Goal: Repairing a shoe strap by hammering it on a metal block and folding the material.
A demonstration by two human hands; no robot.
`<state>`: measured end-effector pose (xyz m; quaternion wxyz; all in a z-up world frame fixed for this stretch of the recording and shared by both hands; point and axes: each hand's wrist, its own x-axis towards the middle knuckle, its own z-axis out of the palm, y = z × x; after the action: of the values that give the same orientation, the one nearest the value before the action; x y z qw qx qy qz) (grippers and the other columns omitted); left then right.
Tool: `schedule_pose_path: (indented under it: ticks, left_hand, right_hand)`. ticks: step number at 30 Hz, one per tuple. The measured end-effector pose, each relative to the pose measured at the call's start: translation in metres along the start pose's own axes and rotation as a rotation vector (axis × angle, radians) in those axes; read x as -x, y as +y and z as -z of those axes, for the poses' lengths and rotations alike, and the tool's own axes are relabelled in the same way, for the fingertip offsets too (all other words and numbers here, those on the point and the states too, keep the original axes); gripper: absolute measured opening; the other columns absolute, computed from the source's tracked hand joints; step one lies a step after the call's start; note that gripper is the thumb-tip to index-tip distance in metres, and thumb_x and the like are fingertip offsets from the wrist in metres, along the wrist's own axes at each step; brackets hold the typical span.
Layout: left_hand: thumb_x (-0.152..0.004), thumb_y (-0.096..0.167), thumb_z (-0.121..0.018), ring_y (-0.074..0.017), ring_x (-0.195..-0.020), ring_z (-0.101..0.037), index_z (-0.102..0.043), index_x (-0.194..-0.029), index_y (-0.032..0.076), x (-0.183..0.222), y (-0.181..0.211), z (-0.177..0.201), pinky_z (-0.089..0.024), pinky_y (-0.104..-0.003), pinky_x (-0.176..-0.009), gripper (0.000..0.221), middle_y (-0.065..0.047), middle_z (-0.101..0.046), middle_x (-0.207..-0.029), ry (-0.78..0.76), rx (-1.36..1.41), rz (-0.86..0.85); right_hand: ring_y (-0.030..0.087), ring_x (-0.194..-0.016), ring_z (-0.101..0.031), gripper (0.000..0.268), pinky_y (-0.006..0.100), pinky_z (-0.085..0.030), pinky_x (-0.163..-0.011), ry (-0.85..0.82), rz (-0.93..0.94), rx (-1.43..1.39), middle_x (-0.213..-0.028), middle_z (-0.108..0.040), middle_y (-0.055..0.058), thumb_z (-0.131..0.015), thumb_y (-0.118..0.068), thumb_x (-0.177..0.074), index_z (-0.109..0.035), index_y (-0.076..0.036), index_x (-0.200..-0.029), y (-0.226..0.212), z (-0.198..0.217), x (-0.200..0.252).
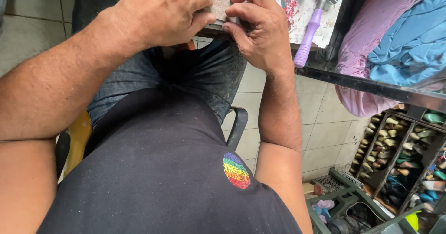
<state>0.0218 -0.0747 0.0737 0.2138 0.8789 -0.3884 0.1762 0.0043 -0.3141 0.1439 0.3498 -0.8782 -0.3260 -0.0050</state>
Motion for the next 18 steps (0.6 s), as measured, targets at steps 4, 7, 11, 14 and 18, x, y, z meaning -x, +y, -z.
schedule_pose_path:
  ticks: [4,7,11,14,18]
  left_hand:
    - [-0.107,0.038,-0.075,-0.0168,-0.090,-0.069,-0.071,-0.089,0.019,-0.004,-0.001,0.002,-0.054,-0.033,-0.065,0.027,0.010,-0.072,-0.112,-0.012,0.020,-0.019]
    - [-0.112,0.042,-0.070,-0.0143,-0.086,-0.069,-0.070,-0.089,0.022,-0.003,-0.001,-0.002,-0.054,-0.031,-0.063,0.030,0.011,-0.072,-0.109,-0.020,-0.070,-0.030]
    - [-0.110,0.028,-0.070,-0.0185,-0.076,-0.067,-0.069,-0.095,0.022,-0.003,-0.002,-0.006,-0.051,-0.034,-0.058,0.016,0.005,-0.067,-0.088,0.015,0.015,-0.009]
    - [-0.106,0.021,-0.068,-0.0216,-0.075,-0.064,-0.066,-0.100,0.020,-0.005,-0.001,-0.007,-0.049,-0.037,-0.058,0.007,0.001,-0.063,-0.084,0.028,0.045,0.005]
    - [-0.097,0.026,-0.074,-0.0255,-0.087,-0.070,-0.067,-0.126,0.017,-0.011,0.008,0.006,-0.054,-0.039,-0.068,0.031,-0.002,-0.072,-0.101,0.060,0.118,0.012]
  right_hand:
    - [0.028,-0.099,-0.063,0.014,0.035,-0.053,-0.076,0.026,0.008,-0.016,-0.111,-0.062,0.014,-0.081,0.009,-0.091,-0.072,0.001,-0.099,0.001,-0.002,0.000]
    - [0.026,-0.098,-0.061,0.016,0.036,-0.051,-0.077,0.038,0.007,-0.030,-0.111,-0.061,0.013,-0.082,0.006,-0.090,-0.072,0.001,-0.101,-0.001,-0.002,0.000]
    - [0.025,-0.089,-0.062,0.021,0.034,-0.049,-0.068,0.050,0.008,-0.049,-0.119,-0.062,0.015,-0.084,0.005,-0.090,-0.070,-0.001,-0.105,0.000,-0.004,-0.001]
    - [0.027,-0.092,-0.064,0.023,0.034,-0.050,-0.068,0.086,0.028,-0.078,-0.113,-0.065,0.017,-0.081,0.011,-0.088,-0.069,0.000,-0.104,0.000,-0.006,-0.004]
    - [0.023,-0.076,-0.050,0.028,0.034,-0.042,-0.066,0.121,0.025,-0.130,-0.099,-0.061,0.012,-0.069,0.018,-0.081,-0.064,0.000,-0.102,-0.002,-0.008,-0.006]
